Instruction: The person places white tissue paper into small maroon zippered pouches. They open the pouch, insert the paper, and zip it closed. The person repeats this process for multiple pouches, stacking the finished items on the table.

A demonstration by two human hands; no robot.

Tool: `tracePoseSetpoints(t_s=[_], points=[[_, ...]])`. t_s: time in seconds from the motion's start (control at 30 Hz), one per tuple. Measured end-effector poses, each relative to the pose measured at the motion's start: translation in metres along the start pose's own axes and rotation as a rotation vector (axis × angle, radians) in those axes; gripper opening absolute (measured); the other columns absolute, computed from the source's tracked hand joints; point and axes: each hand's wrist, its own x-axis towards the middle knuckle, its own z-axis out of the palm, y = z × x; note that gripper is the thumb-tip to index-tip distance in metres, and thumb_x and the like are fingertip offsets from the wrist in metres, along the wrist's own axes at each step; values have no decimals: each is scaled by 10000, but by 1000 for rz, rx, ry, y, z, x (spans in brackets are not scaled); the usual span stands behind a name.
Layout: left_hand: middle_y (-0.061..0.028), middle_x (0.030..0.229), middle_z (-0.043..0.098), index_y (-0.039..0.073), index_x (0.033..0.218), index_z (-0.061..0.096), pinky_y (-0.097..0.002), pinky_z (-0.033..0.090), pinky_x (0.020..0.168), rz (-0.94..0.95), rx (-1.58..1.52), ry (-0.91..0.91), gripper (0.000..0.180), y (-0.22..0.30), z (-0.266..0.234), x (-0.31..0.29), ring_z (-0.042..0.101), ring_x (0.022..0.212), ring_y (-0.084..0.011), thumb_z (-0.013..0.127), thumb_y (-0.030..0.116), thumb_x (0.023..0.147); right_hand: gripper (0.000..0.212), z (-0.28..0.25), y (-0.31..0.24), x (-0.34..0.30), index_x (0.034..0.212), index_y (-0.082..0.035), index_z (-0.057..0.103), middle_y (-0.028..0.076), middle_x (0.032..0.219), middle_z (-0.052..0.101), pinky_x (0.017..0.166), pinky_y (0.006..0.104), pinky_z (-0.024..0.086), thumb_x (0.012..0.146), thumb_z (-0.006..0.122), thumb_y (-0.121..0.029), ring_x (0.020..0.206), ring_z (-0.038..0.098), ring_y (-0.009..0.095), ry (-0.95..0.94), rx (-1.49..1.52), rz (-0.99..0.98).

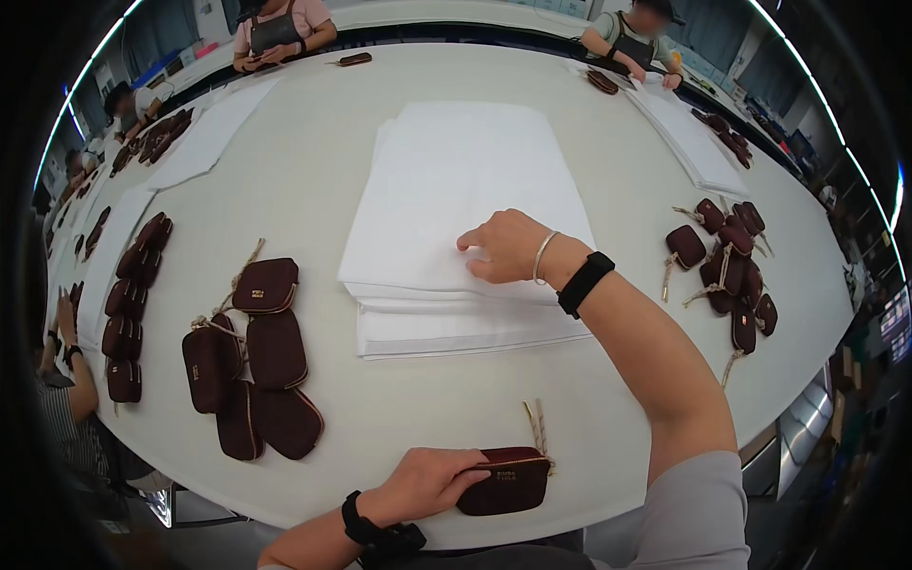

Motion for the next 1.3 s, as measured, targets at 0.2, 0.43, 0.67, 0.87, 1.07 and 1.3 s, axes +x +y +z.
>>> tracePoseSetpoints(t_s=[0.2, 0.43, 0.67, 0.87, 1.07, 1.3], points=[[-128, 801, 689, 60, 1052, 679, -390, 504, 614, 20, 25, -12, 176, -1, 3, 6, 652, 691, -325, 621, 210, 980, 744, 4, -29, -20, 1294, -60, 578, 147, 987, 713, 784, 416, 505, 727, 832, -469, 819, 673, 336, 79, -59, 17], [-127, 805, 692, 55, 1057, 674, -385, 507, 621, 37, 42, 0, 184, 0, 2, 5, 656, 696, -324, 609, 212, 988, 709, 1, -23, -17, 1249, -90, 609, 133, 872, 706, 767, 410, 510, 683, 862, -433, 820, 676, 334, 89, -5, 15], [-130, 821, 695, 63, 1071, 670, -391, 513, 631, 30, 28, -1, 191, 0, 2, 4, 660, 711, -330, 599, 224, 996, 642, 2, -10, -14, 1202, -130, 642, 125, 781, 692, 743, 408, 508, 660, 866, -389, 792, 672, 343, 122, 76, -40], [-127, 838, 694, 76, 1080, 670, -390, 511, 637, 30, 7, 5, 188, -1, 3, 3, 658, 725, -331, 595, 228, 1000, 541, 0, -13, -16, 1174, -129, 657, 123, 745, 681, 719, 405, 507, 692, 827, -305, 748, 665, 333, 133, 79, -48], [-123, 837, 691, 75, 1096, 666, -384, 511, 640, 26, 9, 0, 193, -3, 4, 2, 655, 719, -326, 595, 228, 1003, 389, 5, -3, -17, 1108, -109, 680, 125, 823, 706, 765, 420, 516, 742, 753, -220, 847, 664, 329, 148, 155, -41], [-127, 812, 688, 83, 1073, 646, -420, 510, 632, 31, -1, 1, 162, -2, 4, 2, 657, 731, -337, 592, 214, 996, 201, 2, -13, -18, 952, -106, 681, 98, 737, 671, 707, 421, 499, 761, 665, -165, 775, 649, 311, 151, 121, -15]])
